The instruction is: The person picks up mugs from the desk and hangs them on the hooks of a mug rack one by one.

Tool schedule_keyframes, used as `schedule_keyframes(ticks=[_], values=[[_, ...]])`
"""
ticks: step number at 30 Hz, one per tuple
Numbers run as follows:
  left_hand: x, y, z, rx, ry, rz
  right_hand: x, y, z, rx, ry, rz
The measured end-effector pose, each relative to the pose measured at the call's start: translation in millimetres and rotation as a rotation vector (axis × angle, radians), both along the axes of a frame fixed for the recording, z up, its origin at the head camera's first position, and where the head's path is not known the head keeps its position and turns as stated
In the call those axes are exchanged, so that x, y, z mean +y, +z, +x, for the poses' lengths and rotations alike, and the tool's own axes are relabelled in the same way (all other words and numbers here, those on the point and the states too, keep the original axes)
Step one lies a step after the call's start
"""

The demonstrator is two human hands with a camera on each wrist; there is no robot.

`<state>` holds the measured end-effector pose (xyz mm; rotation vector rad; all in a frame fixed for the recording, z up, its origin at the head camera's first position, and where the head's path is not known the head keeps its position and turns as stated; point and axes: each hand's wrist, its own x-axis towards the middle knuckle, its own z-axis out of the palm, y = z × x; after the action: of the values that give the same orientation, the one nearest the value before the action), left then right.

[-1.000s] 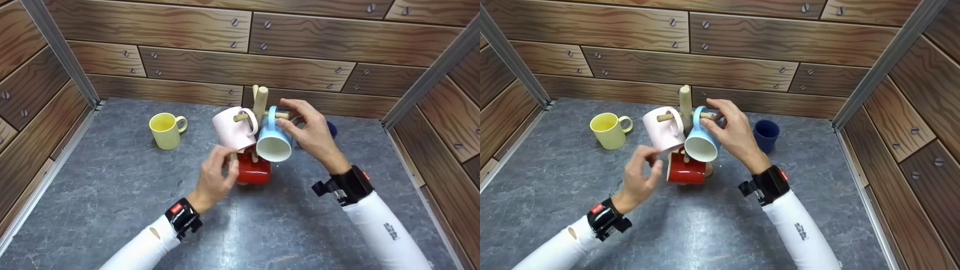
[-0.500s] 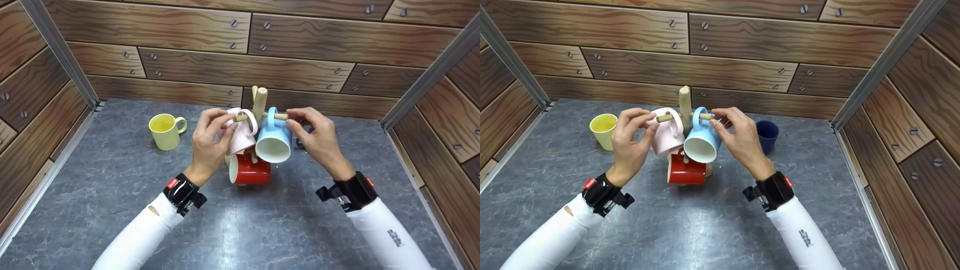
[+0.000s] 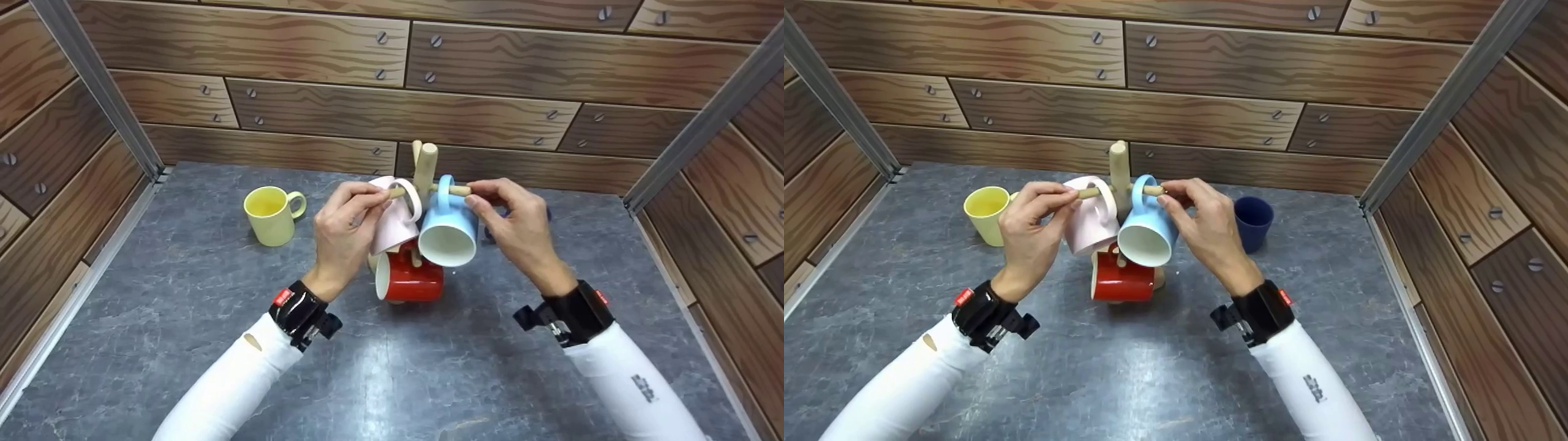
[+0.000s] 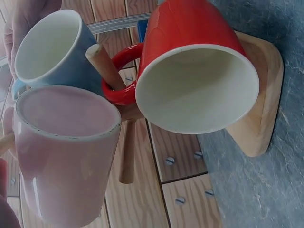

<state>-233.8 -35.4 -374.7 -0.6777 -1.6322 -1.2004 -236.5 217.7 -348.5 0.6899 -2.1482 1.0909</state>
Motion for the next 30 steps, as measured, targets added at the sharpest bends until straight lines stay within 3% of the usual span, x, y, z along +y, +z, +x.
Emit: schedule_keyframes(ticks=[4, 10, 18, 25, 30], values=[[1.4, 0.5, -1.7, 0.003, 0.017, -0.005, 2.2, 0.3, 2.1, -0.023, 0.012, -0.025], [0.8, 1.9, -8.3, -0.056, 0.046, 0.002, 2.4, -0.9, 7.0, -0.017, 0.030, -0.033], [0.7, 6.3, -20.5, -0.114, 0.066, -0.031, -4.1, -1.0, 11.5, 0.060, 0.072, -0.050], [2.8, 11.8, -32.6, -0.146, 0.052, -0.064, -6.4, 2.2, 18.3, 0.142, 0.116, 0.021], [6.3, 18.1, -39.7, -0.215, 0.060, -0.087, -12.8, 1.8, 23.6, 0.159, 0.171, 0.041]])
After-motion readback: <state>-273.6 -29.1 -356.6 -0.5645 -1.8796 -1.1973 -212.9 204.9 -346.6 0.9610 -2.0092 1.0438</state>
